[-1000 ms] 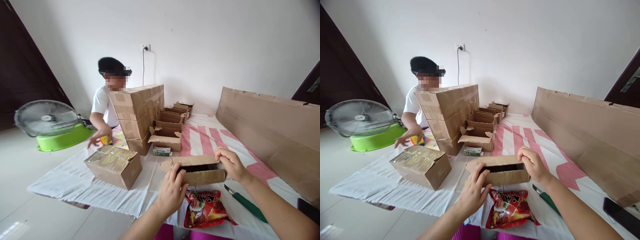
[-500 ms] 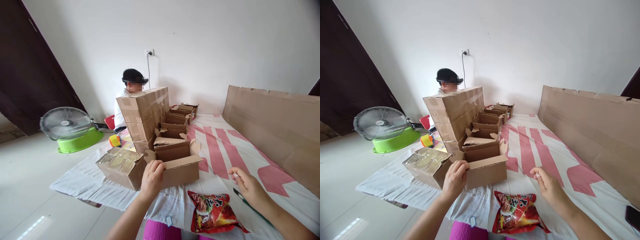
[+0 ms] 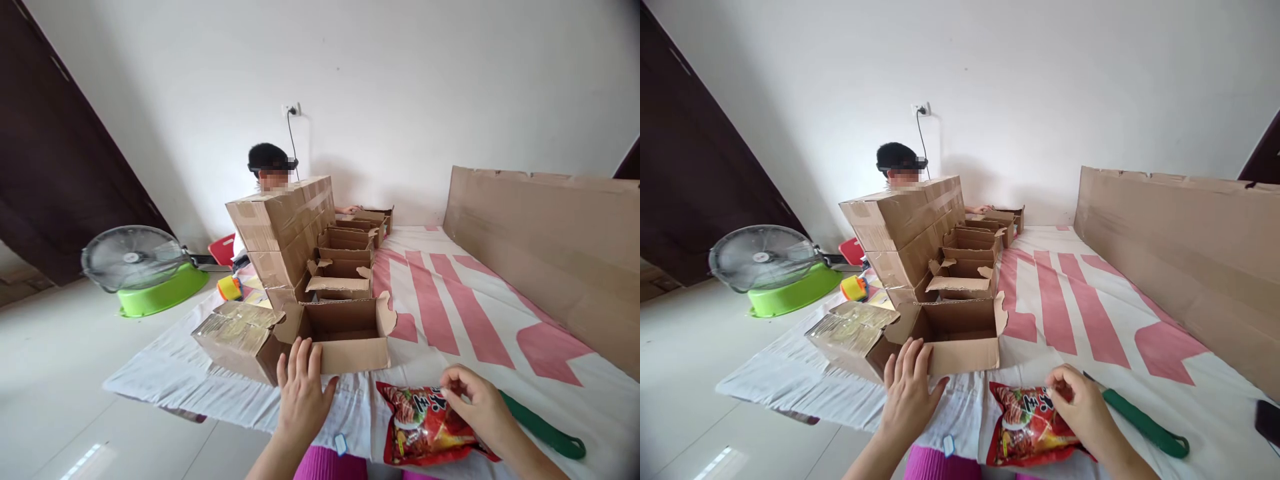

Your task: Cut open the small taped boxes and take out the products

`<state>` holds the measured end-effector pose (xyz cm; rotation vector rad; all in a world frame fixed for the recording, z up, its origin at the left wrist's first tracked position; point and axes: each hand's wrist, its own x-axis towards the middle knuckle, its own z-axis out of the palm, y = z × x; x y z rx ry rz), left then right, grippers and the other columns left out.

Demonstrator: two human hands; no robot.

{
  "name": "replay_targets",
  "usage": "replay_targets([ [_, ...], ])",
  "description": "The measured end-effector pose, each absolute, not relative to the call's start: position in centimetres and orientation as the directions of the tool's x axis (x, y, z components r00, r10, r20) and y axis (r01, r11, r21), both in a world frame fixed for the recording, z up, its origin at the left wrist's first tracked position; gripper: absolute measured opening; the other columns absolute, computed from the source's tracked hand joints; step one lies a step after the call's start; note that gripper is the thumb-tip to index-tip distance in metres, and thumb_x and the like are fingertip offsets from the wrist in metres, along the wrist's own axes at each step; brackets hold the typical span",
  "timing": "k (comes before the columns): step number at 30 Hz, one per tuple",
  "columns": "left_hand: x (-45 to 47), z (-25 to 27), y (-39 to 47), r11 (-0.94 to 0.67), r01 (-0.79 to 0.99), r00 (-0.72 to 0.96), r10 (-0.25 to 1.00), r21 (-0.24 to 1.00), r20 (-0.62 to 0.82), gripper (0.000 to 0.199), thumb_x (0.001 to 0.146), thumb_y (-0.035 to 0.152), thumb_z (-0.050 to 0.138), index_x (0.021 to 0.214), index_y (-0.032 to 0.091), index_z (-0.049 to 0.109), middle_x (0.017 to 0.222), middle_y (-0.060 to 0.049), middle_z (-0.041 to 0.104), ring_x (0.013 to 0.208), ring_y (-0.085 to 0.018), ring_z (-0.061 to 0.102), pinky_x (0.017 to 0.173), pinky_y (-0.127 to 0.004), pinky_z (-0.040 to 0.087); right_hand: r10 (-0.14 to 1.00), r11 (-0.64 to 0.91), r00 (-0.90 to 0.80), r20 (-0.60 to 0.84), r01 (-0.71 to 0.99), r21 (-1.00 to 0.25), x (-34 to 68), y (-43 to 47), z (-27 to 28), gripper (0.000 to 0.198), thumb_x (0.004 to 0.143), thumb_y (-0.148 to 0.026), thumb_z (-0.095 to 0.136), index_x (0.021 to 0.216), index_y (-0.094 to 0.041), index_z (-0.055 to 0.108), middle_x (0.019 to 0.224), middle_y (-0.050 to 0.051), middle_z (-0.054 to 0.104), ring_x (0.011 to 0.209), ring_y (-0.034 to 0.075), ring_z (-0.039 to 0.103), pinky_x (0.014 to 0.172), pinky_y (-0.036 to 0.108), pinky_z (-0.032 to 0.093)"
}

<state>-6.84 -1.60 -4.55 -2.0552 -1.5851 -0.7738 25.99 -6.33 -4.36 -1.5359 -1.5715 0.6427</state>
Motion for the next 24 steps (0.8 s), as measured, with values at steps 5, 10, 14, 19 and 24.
replay_targets([
  [5, -7.2, -6.0, 1.8, -0.279, 0.960, 0.219, 0.731, -0.010, 0.646, 0.053, 0.079, 0.013, 0.060, 0.131, 0.010, 0.049, 0.144, -0.022, 0.046, 0.142, -0.036, 0.031, 0.115, -0.055, 0.023, 0.974, 0.029, 0.189, 0.121, 0.431, -0.902, 25.6, -7.3, -5.2, 0.032, 0.072, -0.049, 0.067, 0.061, -0.023, 0.052, 0.051, -0.004, 0.051, 0.050, 0.013, 0.049, 0.050, 0.023, 0.040],
  [10, -6.4, -7.0, 3.6, -0.234, 0.972, 0.159, 0.750, 0.033, 0.642, 0.062, 0.082, 0.014, 0.058, 0.141, 0.010, 0.040, 0.151, -0.022, 0.037, 0.145, -0.036, 0.024, 0.116, -0.058, 0.017, 0.957, 0.031, 0.266, 0.113, 0.294, -0.955, 26.3, -8.4, -6.0, 0.038, 0.080, -0.058, 0.059, 0.069, -0.022, 0.056, 0.051, -0.001, 0.056, 0.050, 0.014, 0.053, 0.052, 0.025, 0.044],
  [14, -4.5, -6.8, 1.5, -0.210, 0.973, 0.095, 0.742, 0.096, 0.664, 0.066, 0.084, 0.018, 0.059, 0.145, 0.011, 0.035, 0.156, -0.023, 0.027, 0.148, -0.037, 0.013, 0.115, -0.060, 0.015, 0.929, 0.041, 0.345, 0.134, 0.263, -0.964, 27.1, -9.0, -6.9, 0.036, 0.081, -0.055, 0.056, 0.088, -0.021, 0.064, 0.070, 0.005, 0.068, 0.061, 0.018, 0.061, 0.060, 0.028, 0.051],
  [19, -1.9, -6.4, -3.1, -0.472, 0.878, 0.224, 0.549, 0.078, 0.805, 0.036, 0.086, 0.016, 0.057, 0.123, 0.018, 0.056, 0.138, -0.019, 0.049, 0.141, -0.036, 0.032, 0.112, -0.057, 0.024, 0.848, 0.102, 0.435, 0.303, 0.426, -0.899, 28.6, -9.6, -7.7, 0.022, 0.079, -0.036, 0.049, 0.082, -0.023, 0.065, 0.084, 0.005, 0.070, 0.073, 0.018, 0.063, 0.073, 0.030, 0.052],
  [24, 0.1, -6.1, -5.3, -0.500, 0.794, 0.434, 0.864, 0.346, 0.255, 0.026, 0.094, 0.037, 0.047, 0.099, 0.017, 0.064, 0.096, -0.012, 0.068, 0.098, -0.027, 0.063, 0.089, -0.039, 0.047, 0.807, -0.037, 0.525, 0.270, 0.501, -0.865, 30.0, -10.3, -8.5, 0.023, 0.077, -0.037, 0.043, 0.079, -0.024, 0.062, 0.079, 0.005, 0.068, 0.077, 0.022, 0.064, 0.074, 0.033, 0.051],
])
